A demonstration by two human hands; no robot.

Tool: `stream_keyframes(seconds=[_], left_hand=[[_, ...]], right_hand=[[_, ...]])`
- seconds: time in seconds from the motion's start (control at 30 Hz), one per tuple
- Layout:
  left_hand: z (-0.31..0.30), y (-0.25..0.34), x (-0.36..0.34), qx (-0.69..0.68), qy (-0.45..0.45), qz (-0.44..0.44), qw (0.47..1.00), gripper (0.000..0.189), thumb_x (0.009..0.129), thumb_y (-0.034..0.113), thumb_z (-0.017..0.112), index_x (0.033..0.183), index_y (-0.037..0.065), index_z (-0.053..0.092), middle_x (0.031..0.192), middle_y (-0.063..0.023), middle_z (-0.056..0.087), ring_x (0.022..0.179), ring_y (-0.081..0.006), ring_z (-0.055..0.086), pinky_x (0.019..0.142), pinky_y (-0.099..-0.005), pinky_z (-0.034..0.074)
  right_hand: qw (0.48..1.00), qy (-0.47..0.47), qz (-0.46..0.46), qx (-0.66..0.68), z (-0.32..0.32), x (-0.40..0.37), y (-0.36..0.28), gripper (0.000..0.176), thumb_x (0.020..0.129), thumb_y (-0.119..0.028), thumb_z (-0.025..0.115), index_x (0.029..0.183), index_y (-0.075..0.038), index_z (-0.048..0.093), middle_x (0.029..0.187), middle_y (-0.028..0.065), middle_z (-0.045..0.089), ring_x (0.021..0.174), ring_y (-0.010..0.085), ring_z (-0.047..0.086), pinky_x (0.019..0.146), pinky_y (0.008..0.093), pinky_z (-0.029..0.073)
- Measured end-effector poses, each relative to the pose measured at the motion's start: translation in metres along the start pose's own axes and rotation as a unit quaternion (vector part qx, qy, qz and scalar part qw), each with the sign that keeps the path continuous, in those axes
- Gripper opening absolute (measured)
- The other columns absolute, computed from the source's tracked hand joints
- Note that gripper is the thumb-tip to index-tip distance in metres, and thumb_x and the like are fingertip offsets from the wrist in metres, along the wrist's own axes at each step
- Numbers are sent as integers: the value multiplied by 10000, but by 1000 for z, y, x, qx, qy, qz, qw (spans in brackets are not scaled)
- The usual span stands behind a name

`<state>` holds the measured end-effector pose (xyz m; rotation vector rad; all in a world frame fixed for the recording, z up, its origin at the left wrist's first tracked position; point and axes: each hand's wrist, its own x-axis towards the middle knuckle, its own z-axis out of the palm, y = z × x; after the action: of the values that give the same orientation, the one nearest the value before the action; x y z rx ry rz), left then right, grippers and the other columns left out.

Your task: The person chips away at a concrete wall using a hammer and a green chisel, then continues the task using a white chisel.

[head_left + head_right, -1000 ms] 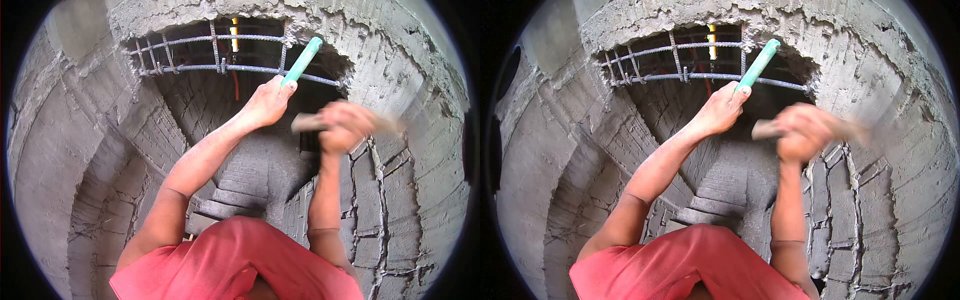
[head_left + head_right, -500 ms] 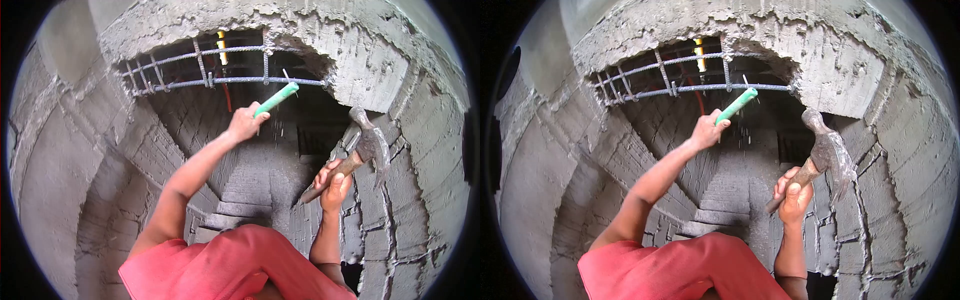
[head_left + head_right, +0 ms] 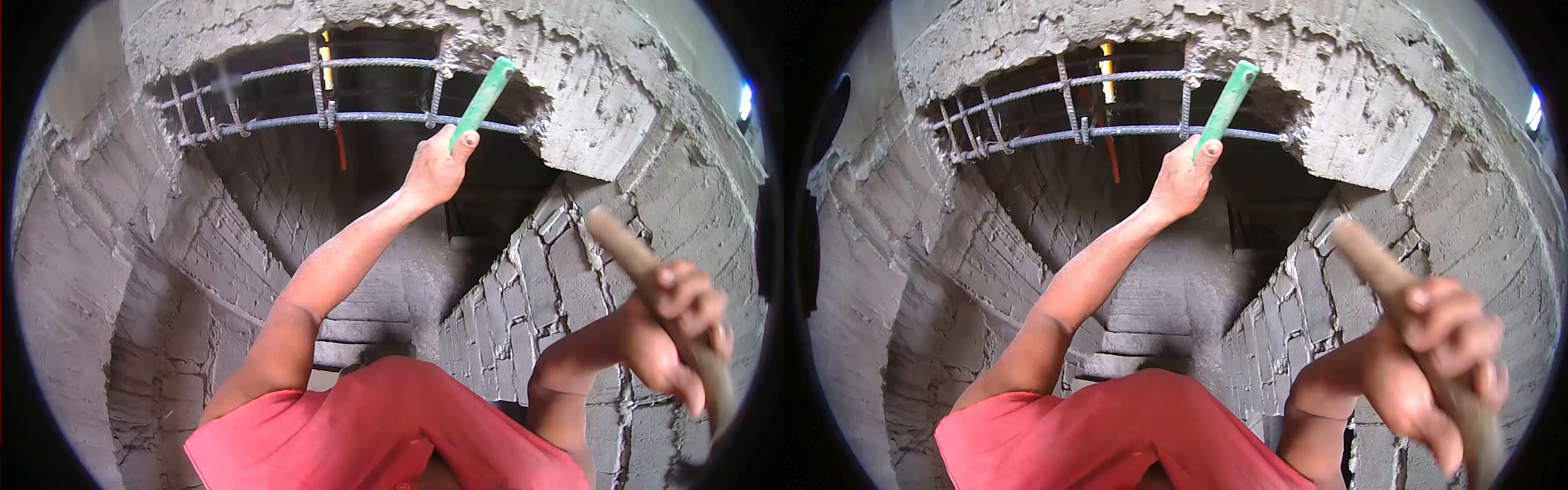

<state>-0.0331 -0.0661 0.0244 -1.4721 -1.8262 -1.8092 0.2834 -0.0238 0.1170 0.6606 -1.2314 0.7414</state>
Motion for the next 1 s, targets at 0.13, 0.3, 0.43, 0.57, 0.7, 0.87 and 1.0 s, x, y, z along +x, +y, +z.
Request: stream_keyframes(seconds=[0.13,0.3,0.43,0.57,0.7,0.87,1.0], left_hand=[[-3,13,-3,-5,8,-16,1000,686,984,645,405,857,-14,543,659,-209,531,626,-407,550,619,-450,449],[-1,16,-7,11,4,-1,1000,582,1029,542,391,887,-3,539,747,-237,550,754,-498,544,658,-485,452],[-4,19,-5,-12,-10,-11,1000,615,1017,584,384,876,1,520,689,-180,545,666,-384,582,624,-444,464],[-2,25,-4,-71,-37,-55,995,646,1001,637,365,889,17,510,619,-81,509,577,-214,558,583,-392,468],[-5,29,-5,-71,-28,-42,996,645,1006,625,364,875,9,506,633,-114,530,594,-263,585,591,-417,466],[0,21,9,-4,45,33,998,652,1006,626,351,870,8,508,641,-158,540,627,-350,605,619,-455,471],[1,26,-5,-64,-37,-57,996,688,982,677,352,891,14,510,657,-105,536,618,-232,583,608,-397,472]], right_hand=[[992,-4,-100,-79,25,-20,55,750,774,-894,414,823,-161,564,662,-15,417,558,165,360,554,362,386],[887,5,437,-147,57,-107,139,406,1044,-415,462,864,-57,529,635,22,497,477,119,464,443,259,400],[975,2,199,-97,51,-54,96,493,955,-528,582,1005,-38,560,793,92,558,596,187,524,546,329,483],[994,-19,-65,84,44,30,36,773,789,-902,372,902,-172,600,741,18,478,651,192,471,655,434,457],[989,93,26,-113,52,-48,134,651,928,-705,456,816,-69,539,610,11,472,527,185,482,484,335,443],[898,-25,413,-152,60,-76,108,418,1014,-450,532,920,-44,554,637,10,518,501,90,502,452,248,422],[986,-14,165,32,53,6,45,588,900,-675,551,1032,-106,622,880,-11,543,735,168,516,672,346,456]])
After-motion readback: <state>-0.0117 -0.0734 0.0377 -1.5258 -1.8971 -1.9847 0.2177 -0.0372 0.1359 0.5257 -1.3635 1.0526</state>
